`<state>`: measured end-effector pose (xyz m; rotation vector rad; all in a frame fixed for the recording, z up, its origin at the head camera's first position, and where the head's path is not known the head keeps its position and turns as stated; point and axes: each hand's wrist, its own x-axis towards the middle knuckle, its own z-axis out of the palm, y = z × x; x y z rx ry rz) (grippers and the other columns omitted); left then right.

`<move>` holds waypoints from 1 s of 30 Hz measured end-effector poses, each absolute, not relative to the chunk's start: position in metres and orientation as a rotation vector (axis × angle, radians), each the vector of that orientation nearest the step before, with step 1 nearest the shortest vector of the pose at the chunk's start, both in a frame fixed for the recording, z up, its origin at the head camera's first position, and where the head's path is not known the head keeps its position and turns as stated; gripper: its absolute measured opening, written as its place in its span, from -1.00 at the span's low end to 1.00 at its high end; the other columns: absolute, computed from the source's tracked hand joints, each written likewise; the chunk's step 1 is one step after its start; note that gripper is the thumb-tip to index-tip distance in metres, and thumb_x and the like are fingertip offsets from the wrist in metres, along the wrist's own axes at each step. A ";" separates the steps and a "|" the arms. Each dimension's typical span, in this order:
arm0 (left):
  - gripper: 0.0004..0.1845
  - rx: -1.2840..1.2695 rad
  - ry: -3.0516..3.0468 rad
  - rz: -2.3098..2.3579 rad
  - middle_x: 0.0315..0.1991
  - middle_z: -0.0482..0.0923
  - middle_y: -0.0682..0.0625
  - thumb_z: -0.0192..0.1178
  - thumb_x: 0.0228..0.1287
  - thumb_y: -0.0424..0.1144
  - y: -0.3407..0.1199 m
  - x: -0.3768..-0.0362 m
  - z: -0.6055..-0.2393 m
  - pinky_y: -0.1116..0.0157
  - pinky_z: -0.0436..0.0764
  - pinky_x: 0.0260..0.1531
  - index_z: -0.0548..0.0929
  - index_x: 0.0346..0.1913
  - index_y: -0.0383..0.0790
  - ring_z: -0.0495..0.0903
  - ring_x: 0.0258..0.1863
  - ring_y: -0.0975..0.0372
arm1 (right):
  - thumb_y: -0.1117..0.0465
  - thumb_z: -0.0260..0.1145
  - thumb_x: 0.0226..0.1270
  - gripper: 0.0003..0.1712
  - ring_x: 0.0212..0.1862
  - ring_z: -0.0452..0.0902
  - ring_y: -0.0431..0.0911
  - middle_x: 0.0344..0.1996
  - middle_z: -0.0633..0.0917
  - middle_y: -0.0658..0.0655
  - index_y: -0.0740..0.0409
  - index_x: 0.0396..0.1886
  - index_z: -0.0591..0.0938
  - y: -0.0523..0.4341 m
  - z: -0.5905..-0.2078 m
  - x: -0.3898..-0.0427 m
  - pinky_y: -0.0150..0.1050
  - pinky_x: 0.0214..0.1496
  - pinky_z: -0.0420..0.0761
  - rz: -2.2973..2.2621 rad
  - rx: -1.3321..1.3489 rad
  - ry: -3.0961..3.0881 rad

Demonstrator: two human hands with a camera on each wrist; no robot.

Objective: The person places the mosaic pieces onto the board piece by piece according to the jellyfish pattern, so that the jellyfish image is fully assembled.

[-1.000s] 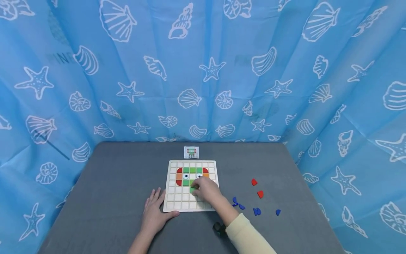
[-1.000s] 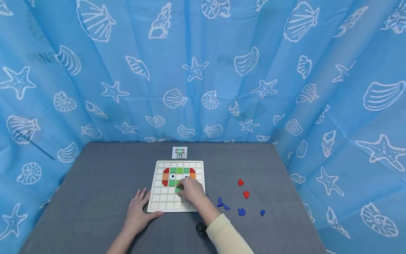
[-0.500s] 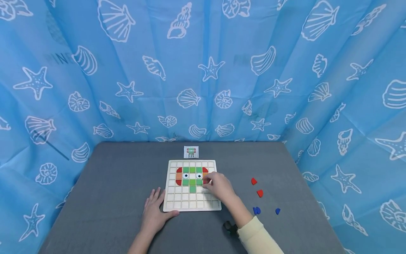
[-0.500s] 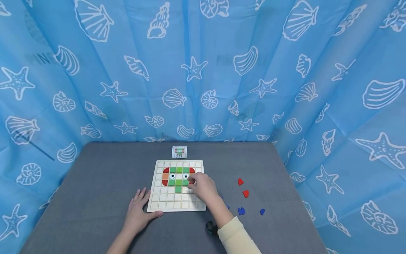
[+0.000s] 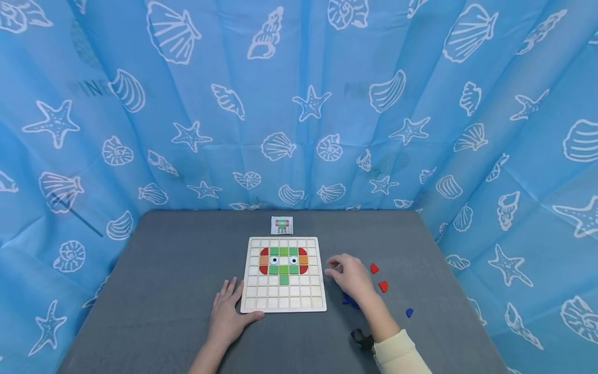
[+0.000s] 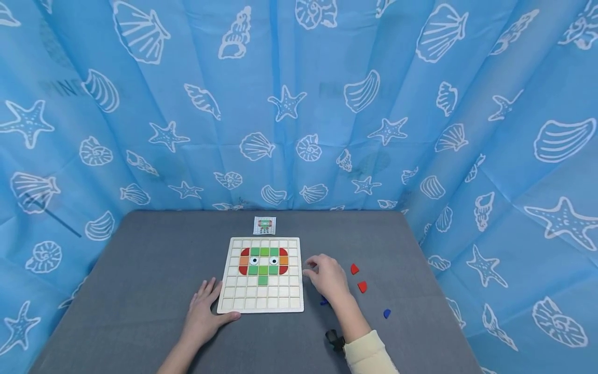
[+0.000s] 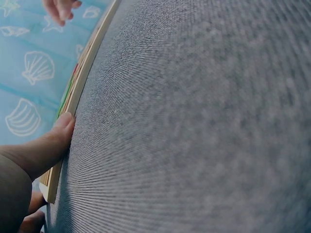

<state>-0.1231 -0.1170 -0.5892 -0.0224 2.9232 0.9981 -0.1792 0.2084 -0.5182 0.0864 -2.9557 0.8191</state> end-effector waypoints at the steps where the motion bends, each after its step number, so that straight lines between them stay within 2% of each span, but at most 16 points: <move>1: 0.27 -0.025 2.920 1.000 0.54 0.18 -0.32 0.51 -0.24 0.39 -0.117 -0.123 -0.589 -0.19 0.06 0.52 0.34 0.49 -0.34 0.00 0.58 -0.20 | 0.15 0.57 0.16 -0.73 -0.33 0.57 -0.20 -0.25 0.75 -0.01 0.06 -0.12 0.80 0.213 -0.519 -0.179 -0.25 -0.36 0.60 0.818 0.071 -2.953; 16: 0.26 -0.015 2.912 0.999 0.54 0.17 -0.32 0.51 -0.22 0.38 -0.117 -0.123 -0.587 -0.20 0.07 0.51 0.33 0.49 -0.34 0.00 0.58 -0.20 | 0.20 0.50 0.25 -0.68 -0.24 0.66 -0.02 -0.13 0.73 0.19 0.20 -0.02 0.75 0.278 -0.531 -0.182 -0.01 -0.20 0.68 0.761 -0.060 -2.955; 19: 0.26 -0.018 2.912 1.008 0.54 0.17 -0.31 0.51 -0.23 0.37 -0.117 -0.123 -0.588 -0.19 0.06 0.52 0.34 0.49 -0.34 0.00 0.58 -0.20 | 0.19 0.50 0.26 -0.64 -0.15 0.65 0.08 -0.07 0.69 0.27 0.24 0.01 0.73 0.291 -0.535 -0.185 0.06 -0.11 0.67 0.754 -0.117 -2.972; 21: 0.26 -0.021 2.915 1.013 0.54 0.17 -0.32 0.52 -0.24 0.37 -0.117 -0.123 -0.588 -0.20 0.06 0.51 0.34 0.49 -0.34 0.00 0.58 -0.20 | 0.17 0.50 0.26 -0.60 -0.01 0.62 0.20 -0.02 0.67 0.33 0.27 0.04 0.71 0.299 -0.538 -0.187 0.15 0.03 0.63 0.736 -0.159 -2.992; 23: 0.26 -0.028 2.912 1.015 0.54 0.17 -0.32 0.52 -0.24 0.37 -0.116 -0.123 -0.587 -0.20 0.05 0.52 0.34 0.49 -0.34 0.00 0.58 -0.20 | 0.16 0.51 0.25 -0.58 0.03 0.58 0.25 -0.02 0.65 0.37 0.29 0.03 0.69 0.304 -0.540 -0.188 0.20 0.06 0.60 0.722 -0.212 -3.025; 26: 0.26 -0.033 2.910 1.009 0.54 0.17 -0.31 0.52 -0.23 0.37 -0.116 -0.123 -0.587 -0.20 0.05 0.52 0.34 0.49 -0.33 0.00 0.58 -0.20 | 0.16 0.52 0.24 -0.60 -0.03 0.57 0.24 -0.10 0.66 0.36 0.30 -0.02 0.68 0.309 -0.542 -0.189 0.17 0.00 0.59 0.712 -0.271 -3.068; 30: 0.26 -0.035 2.910 1.001 0.55 0.16 -0.30 0.52 -0.23 0.37 -0.116 -0.123 -0.587 -0.20 0.06 0.52 0.33 0.50 -0.32 0.00 0.58 -0.20 | 0.20 0.51 0.24 -0.70 -0.24 0.55 0.07 -0.26 0.67 0.24 0.28 -0.13 0.67 0.311 -0.543 -0.191 0.03 -0.20 0.60 0.744 -0.310 -3.098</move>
